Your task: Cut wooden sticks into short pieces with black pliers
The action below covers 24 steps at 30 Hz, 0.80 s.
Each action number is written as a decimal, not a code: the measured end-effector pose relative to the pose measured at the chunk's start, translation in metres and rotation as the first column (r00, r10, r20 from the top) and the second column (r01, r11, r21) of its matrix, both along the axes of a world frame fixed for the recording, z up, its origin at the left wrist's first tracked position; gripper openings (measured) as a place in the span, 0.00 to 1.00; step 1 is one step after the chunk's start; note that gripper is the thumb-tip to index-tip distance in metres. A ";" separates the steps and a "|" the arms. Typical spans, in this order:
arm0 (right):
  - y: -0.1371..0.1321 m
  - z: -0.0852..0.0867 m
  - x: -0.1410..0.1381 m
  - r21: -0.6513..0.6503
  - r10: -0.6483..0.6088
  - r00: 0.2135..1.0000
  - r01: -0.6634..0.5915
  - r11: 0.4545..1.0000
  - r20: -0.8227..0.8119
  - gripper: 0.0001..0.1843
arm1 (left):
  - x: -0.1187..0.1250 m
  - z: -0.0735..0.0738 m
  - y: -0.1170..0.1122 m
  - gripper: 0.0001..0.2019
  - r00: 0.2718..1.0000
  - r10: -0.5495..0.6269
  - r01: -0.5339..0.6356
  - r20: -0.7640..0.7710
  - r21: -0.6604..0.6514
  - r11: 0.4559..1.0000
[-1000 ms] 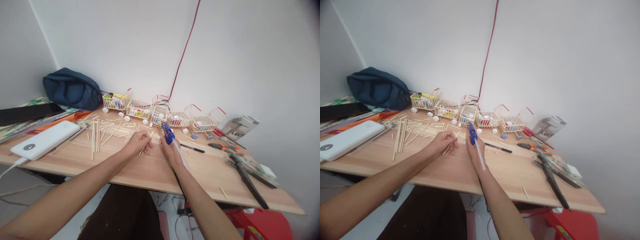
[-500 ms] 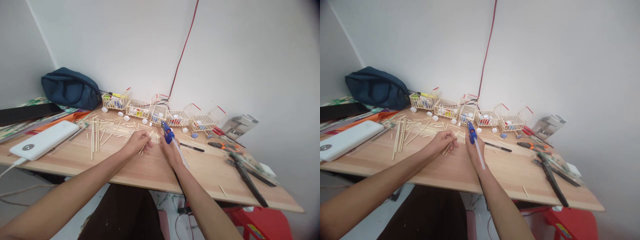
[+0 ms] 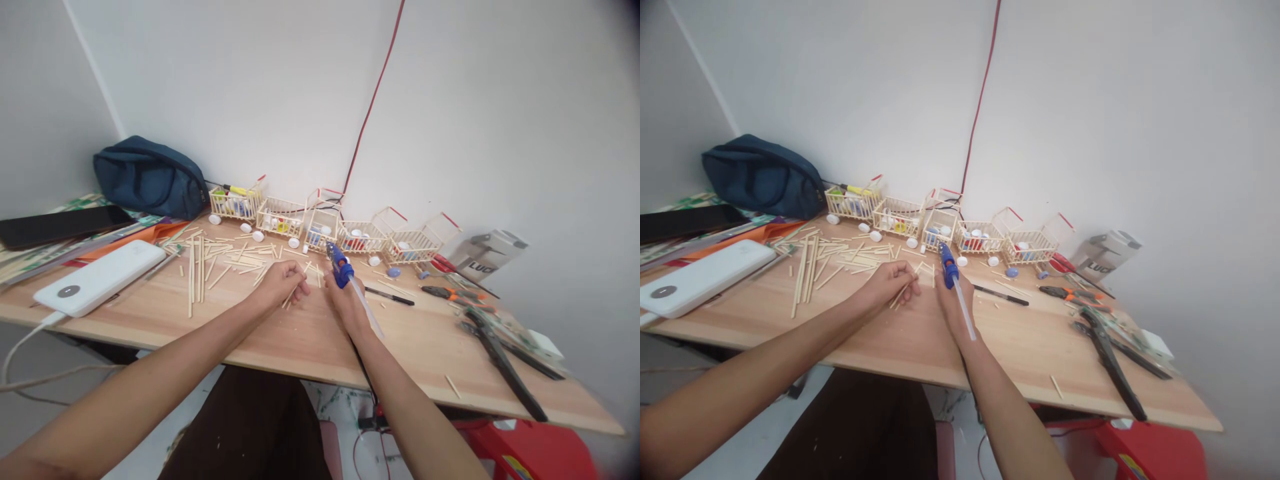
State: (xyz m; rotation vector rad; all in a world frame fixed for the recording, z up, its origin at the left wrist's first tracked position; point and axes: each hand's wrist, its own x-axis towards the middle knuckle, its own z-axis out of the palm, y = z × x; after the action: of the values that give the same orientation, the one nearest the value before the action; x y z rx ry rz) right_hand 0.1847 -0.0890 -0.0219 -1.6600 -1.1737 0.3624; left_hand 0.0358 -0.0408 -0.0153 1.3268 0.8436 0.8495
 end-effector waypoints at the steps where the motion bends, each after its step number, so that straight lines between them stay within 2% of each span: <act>1: 0.000 0.000 0.000 -0.003 -0.002 1.000 0.002 1.000 0.006 0.16 | 0.000 0.001 0.000 0.06 1.000 -0.001 0.001 -0.006 -0.002 1.000; 9: -0.001 0.003 0.000 -0.026 -0.003 0.999 0.004 1.000 0.032 0.17 | 0.000 0.004 -0.002 0.06 1.000 -0.006 0.006 -0.015 -0.007 1.000; 24: -0.003 0.005 -0.002 -0.004 -0.009 0.999 0.009 1.000 0.039 0.18 | -0.001 -0.002 0.000 0.06 1.000 -0.015 0.015 0.000 0.020 1.000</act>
State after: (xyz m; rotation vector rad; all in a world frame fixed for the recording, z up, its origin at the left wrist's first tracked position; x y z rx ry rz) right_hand 0.1828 -0.0921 -0.0169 -1.6820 -1.1948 0.3278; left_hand 0.0353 -0.0407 -0.0171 1.3493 0.8254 0.8481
